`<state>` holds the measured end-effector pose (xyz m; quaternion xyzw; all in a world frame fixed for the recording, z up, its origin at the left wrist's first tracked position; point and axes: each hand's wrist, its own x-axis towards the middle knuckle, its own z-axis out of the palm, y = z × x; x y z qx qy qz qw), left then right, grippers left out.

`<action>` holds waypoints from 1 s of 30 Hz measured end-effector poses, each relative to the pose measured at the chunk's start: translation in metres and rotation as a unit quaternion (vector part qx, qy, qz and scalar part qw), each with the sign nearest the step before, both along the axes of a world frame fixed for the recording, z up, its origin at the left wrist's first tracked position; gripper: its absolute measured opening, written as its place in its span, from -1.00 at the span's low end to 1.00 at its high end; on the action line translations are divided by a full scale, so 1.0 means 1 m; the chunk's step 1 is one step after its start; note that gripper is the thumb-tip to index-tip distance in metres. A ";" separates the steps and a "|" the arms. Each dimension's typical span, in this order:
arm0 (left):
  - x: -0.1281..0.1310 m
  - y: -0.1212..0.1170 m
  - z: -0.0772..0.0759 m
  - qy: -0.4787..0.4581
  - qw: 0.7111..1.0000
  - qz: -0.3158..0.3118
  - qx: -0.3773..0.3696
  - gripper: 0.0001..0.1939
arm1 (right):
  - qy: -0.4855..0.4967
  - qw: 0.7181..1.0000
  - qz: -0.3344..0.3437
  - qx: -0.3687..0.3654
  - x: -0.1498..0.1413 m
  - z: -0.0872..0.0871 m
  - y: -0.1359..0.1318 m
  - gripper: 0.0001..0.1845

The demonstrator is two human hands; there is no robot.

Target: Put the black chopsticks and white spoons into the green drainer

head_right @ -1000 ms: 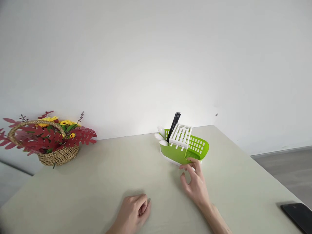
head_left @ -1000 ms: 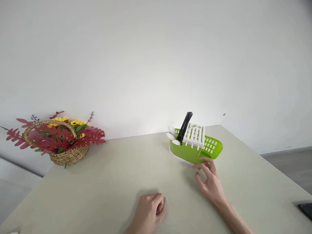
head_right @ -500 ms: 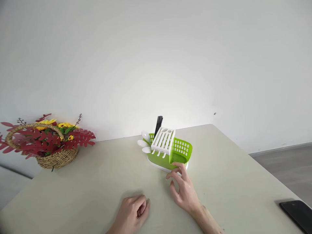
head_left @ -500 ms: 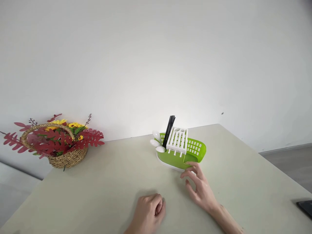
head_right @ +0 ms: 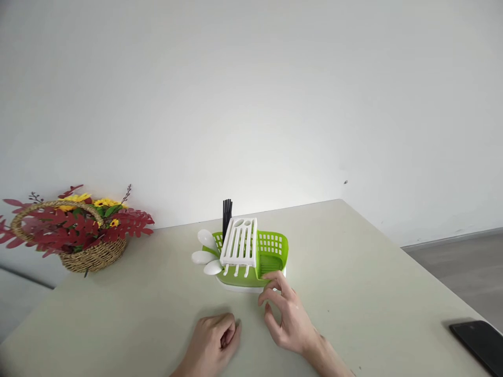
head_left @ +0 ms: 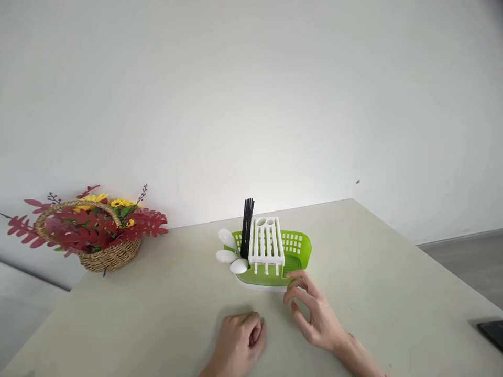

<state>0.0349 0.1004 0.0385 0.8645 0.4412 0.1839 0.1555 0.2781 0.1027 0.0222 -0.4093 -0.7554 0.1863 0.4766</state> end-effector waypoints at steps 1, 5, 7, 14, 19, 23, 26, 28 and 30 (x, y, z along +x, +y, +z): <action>0.000 0.000 0.000 0.003 1.000 0.000 -0.002 -0.68 | 0.002 1.000 0.003 0.000 0.000 0.000 0.000 -0.75; 0.001 -0.001 0.000 0.014 1.000 -0.004 -0.004 -0.67 | 0.011 1.000 0.012 0.000 -0.001 0.001 -0.002 -0.77; 0.001 -0.001 0.000 0.016 1.000 -0.003 -0.003 -0.67 | 0.014 1.000 0.014 -0.003 -0.002 0.000 -0.003 -0.78; 0.002 0.000 -0.001 0.011 1.000 -0.002 0.000 -0.66 | 0.021 0.999 0.025 -0.009 -0.002 0.001 -0.004 -0.80; 0.002 0.000 0.000 0.008 1.000 -0.003 0.009 -0.66 | 0.020 0.999 0.037 -0.023 -0.002 0.003 -0.004 -0.80; 0.001 -0.001 0.001 0.007 1.000 -0.002 0.005 -0.66 | 0.008 0.999 0.041 -0.017 -0.006 0.003 -0.005 -0.77; 0.001 -0.001 0.001 0.012 1.000 0.000 0.004 -0.65 | -0.020 1.000 0.022 0.007 -0.008 0.003 -0.006 -0.72; 0.002 -0.001 0.002 0.012 1.000 0.003 0.006 -0.68 | -0.044 0.999 0.002 0.026 -0.010 0.002 -0.007 -0.69; 0.002 -0.002 0.003 0.005 1.000 0.009 0.011 -0.75 | -0.062 0.997 -0.014 0.038 -0.011 0.001 -0.008 -0.67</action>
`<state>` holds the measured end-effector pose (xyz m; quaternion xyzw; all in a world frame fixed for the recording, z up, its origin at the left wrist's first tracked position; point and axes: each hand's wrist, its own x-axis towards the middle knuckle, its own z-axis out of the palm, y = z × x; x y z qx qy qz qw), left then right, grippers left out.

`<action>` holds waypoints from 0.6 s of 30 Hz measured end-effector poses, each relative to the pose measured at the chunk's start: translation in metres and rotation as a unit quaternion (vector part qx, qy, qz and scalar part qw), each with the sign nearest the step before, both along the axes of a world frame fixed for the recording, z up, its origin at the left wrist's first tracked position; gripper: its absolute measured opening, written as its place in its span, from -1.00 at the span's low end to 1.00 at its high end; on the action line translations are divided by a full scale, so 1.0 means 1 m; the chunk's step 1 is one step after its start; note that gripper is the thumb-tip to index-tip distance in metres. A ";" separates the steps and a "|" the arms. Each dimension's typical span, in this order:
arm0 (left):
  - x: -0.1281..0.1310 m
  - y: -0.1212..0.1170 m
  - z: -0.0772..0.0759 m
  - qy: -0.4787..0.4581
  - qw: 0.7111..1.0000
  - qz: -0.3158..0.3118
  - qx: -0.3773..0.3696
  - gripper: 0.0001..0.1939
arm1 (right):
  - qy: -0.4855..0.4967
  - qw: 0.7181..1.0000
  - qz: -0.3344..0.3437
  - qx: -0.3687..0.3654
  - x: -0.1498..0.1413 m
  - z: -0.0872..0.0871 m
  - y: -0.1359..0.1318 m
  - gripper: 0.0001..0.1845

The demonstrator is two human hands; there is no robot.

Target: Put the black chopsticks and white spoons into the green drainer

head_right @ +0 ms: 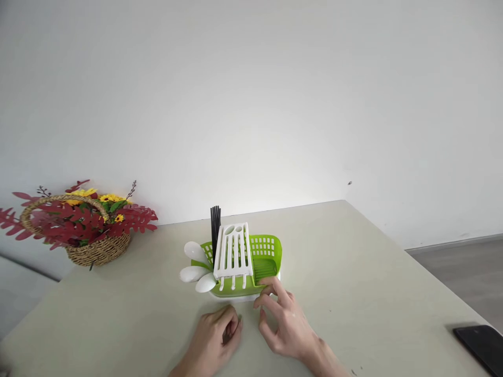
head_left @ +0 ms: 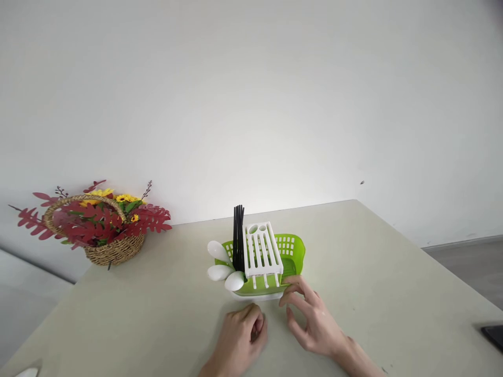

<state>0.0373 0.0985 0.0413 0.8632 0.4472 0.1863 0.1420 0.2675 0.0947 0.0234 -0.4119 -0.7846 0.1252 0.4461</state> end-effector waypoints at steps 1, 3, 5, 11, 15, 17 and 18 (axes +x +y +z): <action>0.000 0.000 0.001 -0.005 1.000 0.003 0.004 -0.79 | -0.005 1.000 -0.005 0.004 0.000 0.000 0.000 -0.67; 0.000 -0.001 0.001 -0.014 1.000 0.006 0.010 -0.84 | -0.010 1.000 -0.016 0.010 -0.001 -0.002 0.000 -0.66; 0.001 -0.001 0.002 -0.017 1.000 0.007 0.010 -0.86 | -0.012 1.000 -0.023 0.016 -0.002 -0.003 0.001 -0.65; 0.001 -0.002 0.001 -0.010 1.000 0.008 0.003 -0.87 | -0.019 0.999 -0.037 0.033 -0.003 -0.006 0.005 -0.70; 0.002 -0.001 0.001 -0.017 1.000 0.008 0.005 -0.86 | -0.025 0.999 -0.042 0.023 -0.002 -0.007 0.004 -0.70; 0.002 -0.001 0.001 -0.022 1.000 0.008 0.003 -0.85 | -0.030 0.998 -0.045 0.015 -0.001 -0.008 0.004 -0.72; 0.002 -0.001 0.001 -0.027 1.000 0.008 0.002 -0.85 | -0.030 0.998 -0.045 0.012 -0.001 -0.008 0.004 -0.72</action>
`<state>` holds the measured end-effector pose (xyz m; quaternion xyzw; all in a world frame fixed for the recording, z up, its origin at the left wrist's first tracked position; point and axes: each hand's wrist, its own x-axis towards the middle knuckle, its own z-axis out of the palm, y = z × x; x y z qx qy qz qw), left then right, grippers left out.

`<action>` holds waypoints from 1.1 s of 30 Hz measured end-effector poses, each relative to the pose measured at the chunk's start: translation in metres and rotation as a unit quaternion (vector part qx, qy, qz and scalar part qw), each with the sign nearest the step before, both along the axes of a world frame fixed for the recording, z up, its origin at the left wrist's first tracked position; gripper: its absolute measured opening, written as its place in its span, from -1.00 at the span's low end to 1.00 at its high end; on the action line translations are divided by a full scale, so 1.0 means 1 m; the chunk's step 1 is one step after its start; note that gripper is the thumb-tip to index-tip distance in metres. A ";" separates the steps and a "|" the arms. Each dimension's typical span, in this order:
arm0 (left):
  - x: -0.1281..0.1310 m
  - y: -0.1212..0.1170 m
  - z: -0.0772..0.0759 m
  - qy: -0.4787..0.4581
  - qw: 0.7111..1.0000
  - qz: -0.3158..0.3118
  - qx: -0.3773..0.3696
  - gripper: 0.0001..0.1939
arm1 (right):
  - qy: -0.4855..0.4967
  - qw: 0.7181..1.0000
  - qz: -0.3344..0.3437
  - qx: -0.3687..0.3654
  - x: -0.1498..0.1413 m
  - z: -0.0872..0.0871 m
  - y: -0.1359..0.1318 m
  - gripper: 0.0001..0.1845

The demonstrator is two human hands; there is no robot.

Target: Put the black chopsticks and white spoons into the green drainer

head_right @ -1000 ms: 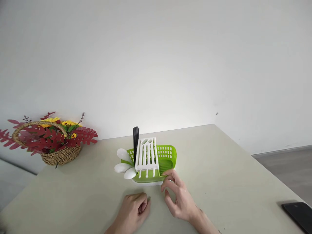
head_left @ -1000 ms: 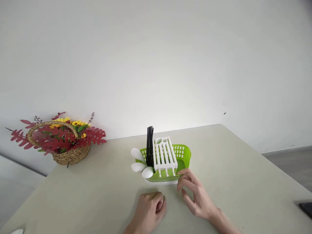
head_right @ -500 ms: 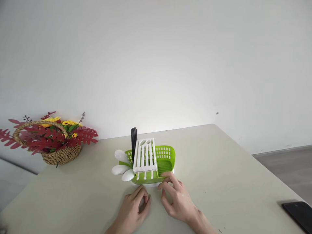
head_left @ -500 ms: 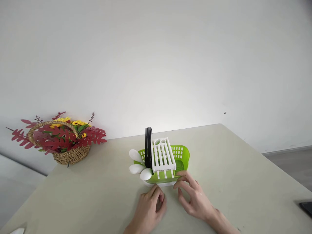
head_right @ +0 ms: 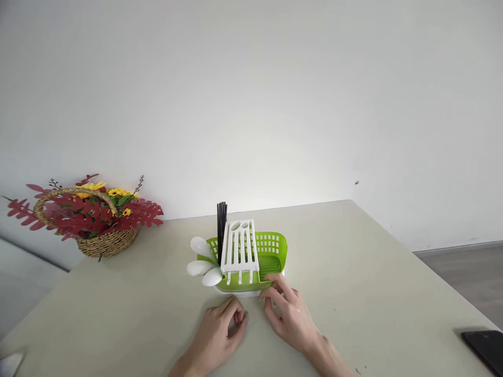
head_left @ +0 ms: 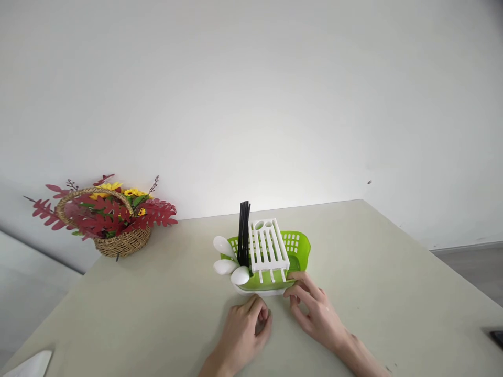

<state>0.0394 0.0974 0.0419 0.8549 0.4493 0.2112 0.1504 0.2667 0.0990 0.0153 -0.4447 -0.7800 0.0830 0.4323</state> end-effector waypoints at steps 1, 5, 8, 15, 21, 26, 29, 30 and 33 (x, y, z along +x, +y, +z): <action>0.000 0.000 0.000 -0.005 1.000 0.000 0.000 -0.84 | 0.002 1.000 0.001 -0.003 0.000 0.000 0.000 -0.72; 0.000 0.001 -0.002 -0.021 1.000 -0.001 0.006 -0.83 | 0.009 1.000 0.003 -0.011 0.001 -0.001 0.001 -0.73; -0.001 0.000 -0.002 -0.017 1.000 -0.003 0.000 -0.83 | 0.017 1.000 0.007 -0.017 0.001 -0.001 0.001 -0.73; -0.001 -0.001 -0.001 -0.001 1.000 -0.003 -0.011 -0.85 | 0.025 1.000 0.006 -0.013 0.001 -0.003 0.001 -0.74; 0.004 -0.008 0.019 0.002 0.994 -0.102 -0.032 -0.85 | 0.038 0.999 0.004 -0.015 0.000 -0.007 0.001 -0.74; 0.011 -0.022 0.069 -0.085 0.985 -0.148 0.015 -0.84 | 0.044 0.999 0.006 -0.019 0.001 -0.007 0.002 -0.75; 0.012 -0.013 0.110 -0.184 0.972 -0.083 0.119 -0.82 | 0.041 0.999 0.001 -0.018 0.001 -0.006 0.003 -0.75; 0.011 -0.004 0.123 -0.229 0.960 -0.047 0.155 -0.83 | 0.038 0.999 -0.002 -0.017 0.001 -0.006 0.003 -0.74; 0.009 0.034 0.154 -0.331 0.912 0.121 0.210 -0.93 | 0.030 0.999 -0.009 -0.011 0.000 -0.005 0.003 -0.74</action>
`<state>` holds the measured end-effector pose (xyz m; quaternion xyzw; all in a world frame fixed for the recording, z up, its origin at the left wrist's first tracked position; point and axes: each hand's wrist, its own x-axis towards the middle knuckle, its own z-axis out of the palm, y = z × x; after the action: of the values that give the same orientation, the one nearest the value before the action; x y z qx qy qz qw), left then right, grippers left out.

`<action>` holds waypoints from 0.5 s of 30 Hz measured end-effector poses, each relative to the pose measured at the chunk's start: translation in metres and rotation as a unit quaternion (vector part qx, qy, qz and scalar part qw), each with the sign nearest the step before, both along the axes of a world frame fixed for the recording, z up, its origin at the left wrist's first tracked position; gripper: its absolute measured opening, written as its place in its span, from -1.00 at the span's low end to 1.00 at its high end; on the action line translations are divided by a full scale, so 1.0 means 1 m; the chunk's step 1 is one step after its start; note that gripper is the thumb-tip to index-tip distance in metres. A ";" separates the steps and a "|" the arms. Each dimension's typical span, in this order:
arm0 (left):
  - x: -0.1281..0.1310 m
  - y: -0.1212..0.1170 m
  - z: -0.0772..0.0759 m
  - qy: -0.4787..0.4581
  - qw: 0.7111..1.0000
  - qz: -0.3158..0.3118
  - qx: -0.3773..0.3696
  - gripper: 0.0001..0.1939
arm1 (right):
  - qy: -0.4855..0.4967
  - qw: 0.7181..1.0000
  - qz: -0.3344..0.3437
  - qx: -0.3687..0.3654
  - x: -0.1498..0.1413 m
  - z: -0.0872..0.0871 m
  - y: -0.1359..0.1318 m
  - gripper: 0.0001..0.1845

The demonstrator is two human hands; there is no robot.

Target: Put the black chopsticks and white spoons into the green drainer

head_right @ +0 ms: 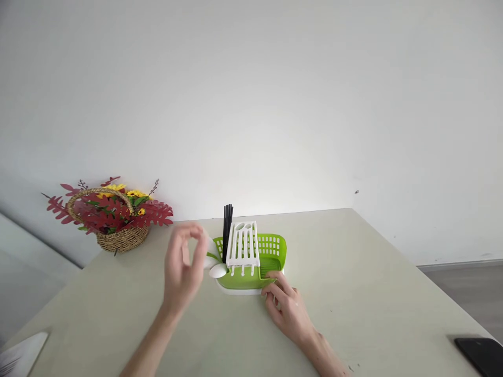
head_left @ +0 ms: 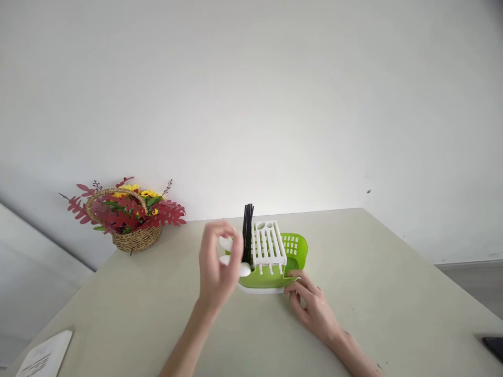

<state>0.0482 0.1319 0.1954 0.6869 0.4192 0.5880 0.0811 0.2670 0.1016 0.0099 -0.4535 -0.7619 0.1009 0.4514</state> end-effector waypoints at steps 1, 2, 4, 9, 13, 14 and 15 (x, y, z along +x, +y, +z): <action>-0.001 0.014 0.006 -0.022 0.999 0.029 -0.026 -0.86 | 0.000 1.000 -0.002 0.003 0.000 0.000 0.000 -0.74; -0.001 0.028 0.008 -0.028 0.997 0.042 -0.052 -0.78 | 0.000 1.000 -0.002 0.005 0.000 0.000 0.000 -0.73; 0.001 0.052 0.007 0.009 0.995 0.060 -0.075 -0.63 | 0.004 1.000 -0.002 0.008 0.000 -0.001 0.000 -0.73; 0.014 0.089 -0.010 0.148 0.980 0.110 -0.081 -0.48 | 0.010 1.000 0.004 0.009 0.000 0.000 0.002 -0.73; 0.022 0.107 -0.013 0.220 0.956 0.055 -0.186 -0.65 | 0.002 1.000 -0.005 0.016 0.000 0.001 0.003 -0.73; 0.023 0.110 -0.012 0.227 0.951 0.039 -0.208 -0.63 | 0.000 1.000 -0.006 0.017 0.000 0.002 0.003 -0.73; 0.023 0.113 -0.011 0.229 0.948 0.027 -0.221 -0.60 | -0.001 1.000 -0.005 0.016 0.000 0.002 0.003 -0.73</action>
<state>0.0712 0.2447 0.1841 0.7564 0.5641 0.3098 0.1168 0.2671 0.1045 0.0119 -0.4499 -0.7614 0.0858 0.4588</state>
